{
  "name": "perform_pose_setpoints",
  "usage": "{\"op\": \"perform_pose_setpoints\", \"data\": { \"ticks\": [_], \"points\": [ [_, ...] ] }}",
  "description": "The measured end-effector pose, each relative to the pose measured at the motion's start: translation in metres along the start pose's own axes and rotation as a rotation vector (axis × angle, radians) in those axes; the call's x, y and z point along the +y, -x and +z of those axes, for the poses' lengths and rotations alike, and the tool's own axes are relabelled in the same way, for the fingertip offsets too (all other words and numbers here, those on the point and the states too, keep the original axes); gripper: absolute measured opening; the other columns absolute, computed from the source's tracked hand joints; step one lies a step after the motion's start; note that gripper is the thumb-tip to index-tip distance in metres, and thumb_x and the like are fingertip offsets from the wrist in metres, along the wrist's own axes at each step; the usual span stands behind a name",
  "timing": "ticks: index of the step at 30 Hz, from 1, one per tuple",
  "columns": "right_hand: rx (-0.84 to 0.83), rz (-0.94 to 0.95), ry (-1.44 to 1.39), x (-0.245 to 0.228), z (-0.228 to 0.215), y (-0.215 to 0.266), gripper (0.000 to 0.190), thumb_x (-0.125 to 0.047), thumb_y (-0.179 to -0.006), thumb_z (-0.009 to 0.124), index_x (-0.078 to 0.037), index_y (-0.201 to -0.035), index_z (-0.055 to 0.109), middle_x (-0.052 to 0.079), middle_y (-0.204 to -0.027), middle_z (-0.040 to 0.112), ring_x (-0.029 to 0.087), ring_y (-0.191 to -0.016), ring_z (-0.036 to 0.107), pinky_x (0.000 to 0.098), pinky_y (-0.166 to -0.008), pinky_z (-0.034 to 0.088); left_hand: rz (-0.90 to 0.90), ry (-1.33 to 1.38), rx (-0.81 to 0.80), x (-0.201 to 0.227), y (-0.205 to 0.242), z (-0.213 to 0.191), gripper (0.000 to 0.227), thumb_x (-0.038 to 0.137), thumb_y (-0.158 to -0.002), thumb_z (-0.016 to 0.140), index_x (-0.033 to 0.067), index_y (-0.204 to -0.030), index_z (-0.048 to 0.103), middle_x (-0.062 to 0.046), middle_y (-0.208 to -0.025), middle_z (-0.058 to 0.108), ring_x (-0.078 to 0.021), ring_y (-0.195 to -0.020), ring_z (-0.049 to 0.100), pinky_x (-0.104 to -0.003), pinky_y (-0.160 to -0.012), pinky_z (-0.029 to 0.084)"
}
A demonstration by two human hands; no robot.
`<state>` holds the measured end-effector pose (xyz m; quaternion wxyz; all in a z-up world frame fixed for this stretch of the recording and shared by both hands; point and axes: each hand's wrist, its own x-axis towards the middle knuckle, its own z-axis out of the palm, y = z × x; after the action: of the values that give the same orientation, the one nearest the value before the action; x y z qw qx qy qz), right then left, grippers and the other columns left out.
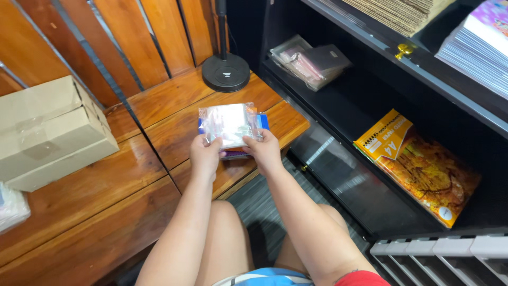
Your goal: The person sits on the floor and organizes a stack of colorful sticker packs. They pick up the packs from a wooden bench, separate them, and place them onto a shelf next to a stack of cardboard.
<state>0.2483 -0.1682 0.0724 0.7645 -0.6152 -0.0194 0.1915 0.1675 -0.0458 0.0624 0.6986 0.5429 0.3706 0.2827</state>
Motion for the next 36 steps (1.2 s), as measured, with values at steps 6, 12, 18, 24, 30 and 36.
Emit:
{"op": "perform_pose_setpoints", "data": {
  "ticks": [6, 12, 18, 24, 30, 36],
  "points": [
    [0.029, -0.171, 0.026, -0.019, -0.009, 0.015, 0.053, 0.002, -0.089, 0.076, 0.013, -0.136, 0.054, 0.028, -0.119, 0.058, 0.023, -0.092, 0.069, 0.0354, -0.08, 0.066, -0.014, 0.113, -0.057, 0.029, 0.029, 0.013, 0.044, 0.003, -0.093, 0.068, -0.0102, -0.132, 0.052, -0.015, -0.107, 0.054, -0.0287, -0.089, 0.073, -0.038, -0.076, 0.067],
    [0.157, -0.52, 0.137, -0.105, -0.036, 0.0, 0.039, 0.005, -0.08, 0.084, -0.007, -0.116, 0.075, 0.012, -0.091, 0.073, 0.012, -0.063, 0.064, 0.0268, -0.051, 0.06, 0.148, 0.162, -0.18, 0.107, 0.068, 0.062, 0.052, 0.004, -0.088, 0.07, -0.0099, -0.134, 0.049, -0.016, -0.103, 0.052, -0.0288, -0.089, 0.076, -0.037, -0.075, 0.068],
    [0.164, -0.816, 0.086, -0.259, -0.07, 0.054, 0.076, 0.008, -0.087, 0.081, -0.014, -0.151, 0.046, 0.014, -0.1, 0.065, 0.014, -0.076, 0.064, 0.0261, -0.062, 0.068, 0.342, 0.221, -0.397, 0.219, 0.098, 0.141, 0.062, 0.001, -0.084, 0.076, -0.014, -0.137, 0.048, -0.033, -0.117, 0.059, -0.04, -0.087, 0.078, -0.038, -0.074, 0.072],
    [0.291, -0.866, 0.277, -0.38, -0.111, 0.064, 0.016, -0.015, -0.09, 0.082, -0.008, -0.103, 0.078, -0.002, -0.077, 0.065, 0.008, -0.066, 0.068, 0.0178, -0.067, 0.063, 0.382, 0.001, -0.525, 0.327, 0.153, 0.203, 0.031, 0.012, -0.088, 0.073, 0.0059, -0.118, 0.066, -0.006, -0.099, 0.078, -0.0085, -0.074, 0.073, -0.018, -0.074, 0.062],
    [0.339, -0.832, 0.296, -0.454, -0.138, 0.048, 0.027, -0.017, -0.078, 0.091, -0.01, -0.101, 0.08, -0.002, -0.084, 0.071, 0.004, -0.074, 0.064, 0.0173, -0.065, 0.058, 0.373, 0.097, -0.545, 0.371, 0.156, 0.27, 0.058, 0.019, -0.084, 0.079, 0.0067, -0.137, 0.062, -0.006, -0.138, 0.067, -0.0105, -0.083, 0.079, -0.016, -0.08, 0.063],
    [0.449, -0.794, 0.579, -0.486, -0.148, 0.026, 0.041, -0.025, -0.077, 0.089, -0.015, -0.115, 0.078, -0.001, -0.114, 0.081, 0.006, -0.097, 0.074, 0.0217, -0.087, 0.058, 0.318, 0.129, -0.475, 0.39, 0.14, 0.315, 0.041, 0.017, -0.088, 0.079, 0.0105, -0.12, 0.055, -0.006, -0.121, 0.07, -0.0115, -0.085, 0.079, -0.025, -0.092, 0.058]
  ]
}}
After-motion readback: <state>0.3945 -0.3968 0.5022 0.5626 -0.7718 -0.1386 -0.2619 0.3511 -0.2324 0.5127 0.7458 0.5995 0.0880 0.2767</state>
